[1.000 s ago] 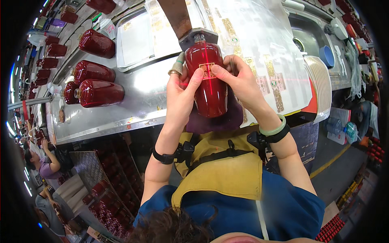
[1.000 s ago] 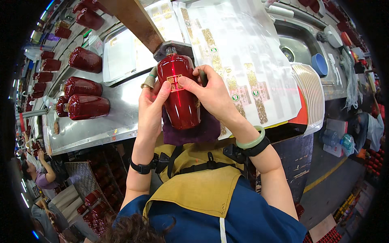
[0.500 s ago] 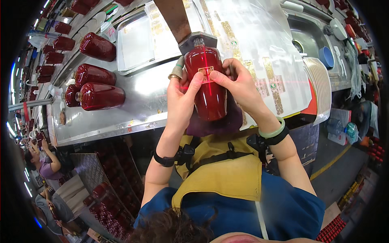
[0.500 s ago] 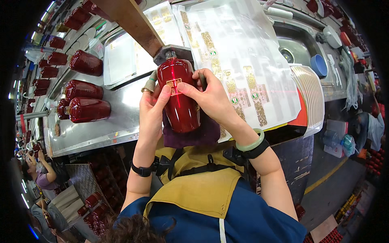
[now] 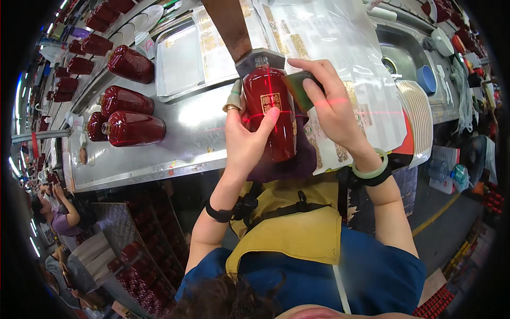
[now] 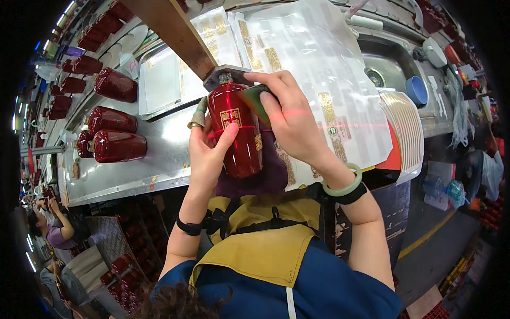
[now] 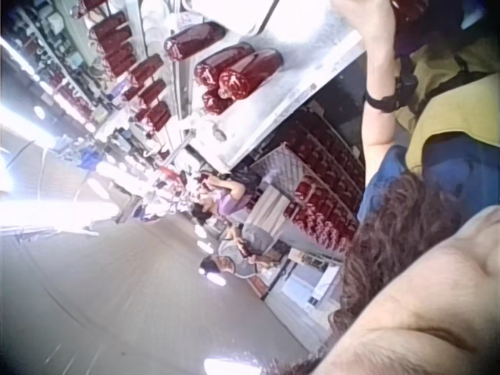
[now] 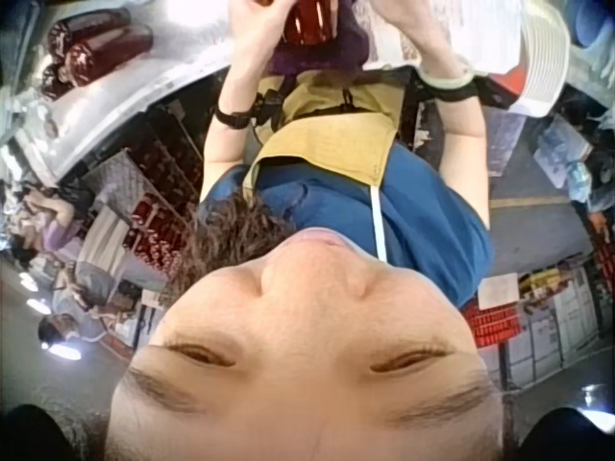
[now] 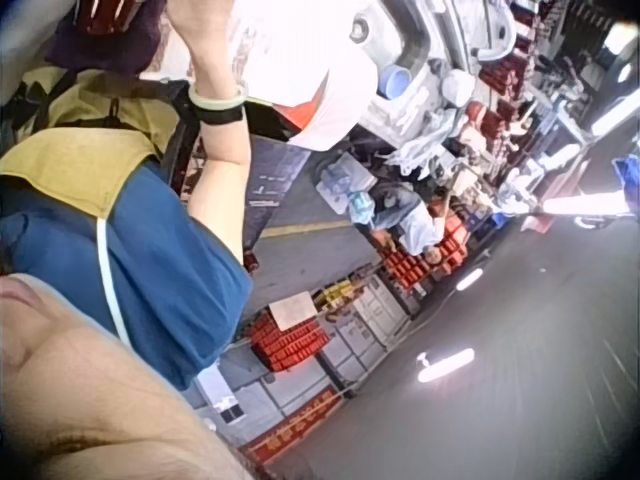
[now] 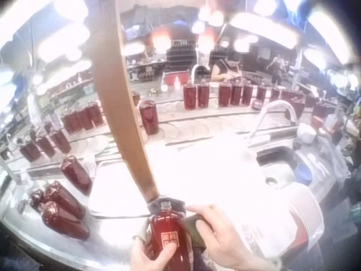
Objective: The person is manually applying decorative labels and ribbons to wine or liquor bottles at a factory workstation.
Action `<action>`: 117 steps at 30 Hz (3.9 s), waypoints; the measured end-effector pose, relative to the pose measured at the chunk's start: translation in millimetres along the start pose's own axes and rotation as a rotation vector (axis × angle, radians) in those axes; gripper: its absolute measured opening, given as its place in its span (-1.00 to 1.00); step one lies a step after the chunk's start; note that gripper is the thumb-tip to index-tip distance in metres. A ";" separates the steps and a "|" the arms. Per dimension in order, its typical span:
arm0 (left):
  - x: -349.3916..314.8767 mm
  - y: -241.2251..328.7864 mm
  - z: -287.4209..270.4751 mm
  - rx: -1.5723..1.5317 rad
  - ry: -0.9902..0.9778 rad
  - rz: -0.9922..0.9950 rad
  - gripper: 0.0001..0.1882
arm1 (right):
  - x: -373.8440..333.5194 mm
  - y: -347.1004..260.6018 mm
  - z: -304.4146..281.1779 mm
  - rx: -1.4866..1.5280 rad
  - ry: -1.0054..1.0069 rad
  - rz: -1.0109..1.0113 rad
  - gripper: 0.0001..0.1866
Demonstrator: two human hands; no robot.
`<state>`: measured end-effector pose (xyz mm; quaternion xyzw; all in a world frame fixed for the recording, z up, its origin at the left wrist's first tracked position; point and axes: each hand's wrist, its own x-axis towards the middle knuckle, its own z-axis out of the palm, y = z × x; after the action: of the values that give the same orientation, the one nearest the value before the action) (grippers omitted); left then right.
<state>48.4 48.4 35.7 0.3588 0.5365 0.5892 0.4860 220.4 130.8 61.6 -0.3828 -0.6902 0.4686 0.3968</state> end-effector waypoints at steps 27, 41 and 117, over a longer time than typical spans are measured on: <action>-27.8 -20.3 -58.5 -0.076 0.161 0.054 -0.16 | 27.8 6.1 7.5 -0.356 -0.361 -0.924 -0.69; -29.4 -12.5 -45.6 -0.071 0.136 0.064 -0.16 | 84.6 -10.4 27.4 -0.780 -0.066 -0.999 -0.84; -32.3 25.2 -44.5 -0.484 -0.389 -0.530 -0.44 | -89.5 -17.9 1.8 -0.136 0.406 -0.494 -0.75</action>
<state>10.4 6.0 56.2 0.1883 0.3545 0.4740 0.7837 251.0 44.8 61.3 -0.3151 -0.6986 0.2250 0.6017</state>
